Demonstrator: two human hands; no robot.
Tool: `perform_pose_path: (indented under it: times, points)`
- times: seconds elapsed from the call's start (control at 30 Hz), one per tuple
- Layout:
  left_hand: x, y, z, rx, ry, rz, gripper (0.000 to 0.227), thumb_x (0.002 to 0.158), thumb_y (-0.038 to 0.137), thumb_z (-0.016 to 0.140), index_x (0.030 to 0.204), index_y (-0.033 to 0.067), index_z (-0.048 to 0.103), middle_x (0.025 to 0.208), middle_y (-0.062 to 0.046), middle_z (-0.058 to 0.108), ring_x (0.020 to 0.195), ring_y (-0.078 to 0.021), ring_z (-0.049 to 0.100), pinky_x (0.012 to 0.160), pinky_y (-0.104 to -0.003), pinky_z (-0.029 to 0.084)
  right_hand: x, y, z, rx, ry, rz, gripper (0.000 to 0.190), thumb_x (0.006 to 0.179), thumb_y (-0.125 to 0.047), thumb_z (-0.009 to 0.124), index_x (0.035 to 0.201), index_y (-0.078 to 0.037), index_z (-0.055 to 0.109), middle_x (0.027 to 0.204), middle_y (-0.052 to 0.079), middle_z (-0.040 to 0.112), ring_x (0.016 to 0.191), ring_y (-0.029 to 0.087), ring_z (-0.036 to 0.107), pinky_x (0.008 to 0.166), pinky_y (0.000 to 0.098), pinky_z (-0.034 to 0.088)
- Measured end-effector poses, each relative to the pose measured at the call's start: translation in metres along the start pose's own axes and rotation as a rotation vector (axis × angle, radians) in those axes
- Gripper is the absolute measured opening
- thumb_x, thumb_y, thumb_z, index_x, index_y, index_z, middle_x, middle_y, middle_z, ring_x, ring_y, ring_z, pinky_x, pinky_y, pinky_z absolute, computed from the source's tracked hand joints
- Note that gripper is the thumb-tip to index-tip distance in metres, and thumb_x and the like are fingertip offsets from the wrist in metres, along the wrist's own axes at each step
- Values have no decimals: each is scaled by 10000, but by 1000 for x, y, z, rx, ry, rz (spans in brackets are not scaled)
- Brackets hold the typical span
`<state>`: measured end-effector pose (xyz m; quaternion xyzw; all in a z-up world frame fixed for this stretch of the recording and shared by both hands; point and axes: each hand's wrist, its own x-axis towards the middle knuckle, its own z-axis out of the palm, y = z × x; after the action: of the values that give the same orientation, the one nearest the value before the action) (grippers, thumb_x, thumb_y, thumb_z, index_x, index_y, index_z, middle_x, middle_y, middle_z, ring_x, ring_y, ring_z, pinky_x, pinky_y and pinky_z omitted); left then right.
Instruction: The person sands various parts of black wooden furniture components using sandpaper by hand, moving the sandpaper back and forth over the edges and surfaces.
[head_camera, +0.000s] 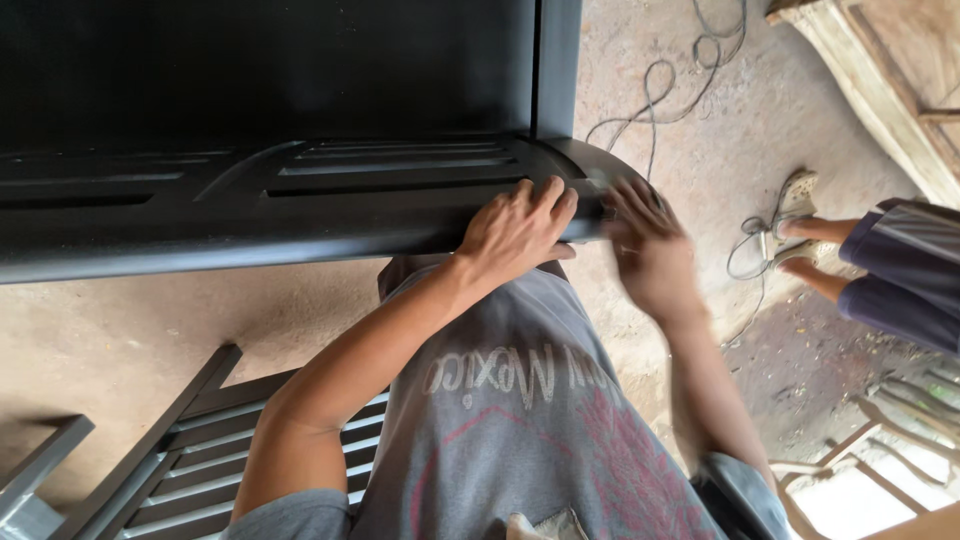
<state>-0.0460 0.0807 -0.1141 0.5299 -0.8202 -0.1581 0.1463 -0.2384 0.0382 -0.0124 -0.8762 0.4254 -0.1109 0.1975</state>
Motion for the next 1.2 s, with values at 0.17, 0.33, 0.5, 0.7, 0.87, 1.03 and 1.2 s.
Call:
perform_pose_path:
  times: [0.17,0.33,0.5,0.7,0.87,1.03,1.2]
  points:
    - [-7,3,-19,-3,70,-26,854,791,654,748,1329,17,565,1255,-180,557,942,-337,689,605,-386,629,-28,-9,25,-159,37,40,395,1039,-100,572,1399,52,630,1460,228,611,1438,382,502,1215,573,327]
    - [-10,8,-37,-74,-6,-37,851,799,634,795,1338,14,573,1126,-133,556,881,-266,662,602,-348,609,-19,-5,46,-65,26,145,394,1068,-110,569,1426,51,595,1492,201,604,1496,360,449,1259,545,307]
    - [-5,5,-46,-39,131,-46,833,729,595,828,1307,52,575,1110,-108,556,873,-260,661,643,-357,603,-31,-15,40,-111,64,44,450,1033,-96,551,1447,79,565,1489,236,585,1474,377,457,1238,543,309]
    - [-6,7,-47,3,153,-56,819,704,611,825,1273,72,587,1124,-106,568,854,-255,656,625,-352,598,-60,3,69,-58,145,7,416,1089,-169,548,1452,35,555,1503,233,557,1467,374,481,1244,520,337]
    - [-7,2,-39,-7,113,-51,807,769,610,834,1297,49,594,1093,-97,551,846,-240,643,625,-338,595,-101,20,54,261,297,13,483,1075,-136,348,1511,37,465,1553,185,529,1514,335,421,1299,494,302]
    - [-4,4,-45,12,127,-54,843,680,611,828,1272,53,605,1116,-100,563,850,-251,647,615,-337,589,-58,3,76,-48,143,128,468,1138,-241,414,1515,23,497,1605,252,399,1535,432,304,1291,535,242]
    - [-7,5,-47,16,139,-22,835,728,586,855,1282,15,600,1164,-132,566,866,-279,639,621,-355,569,-73,-1,81,-108,171,105,479,1105,-145,440,1543,46,476,1632,247,401,1554,445,321,1294,577,199]
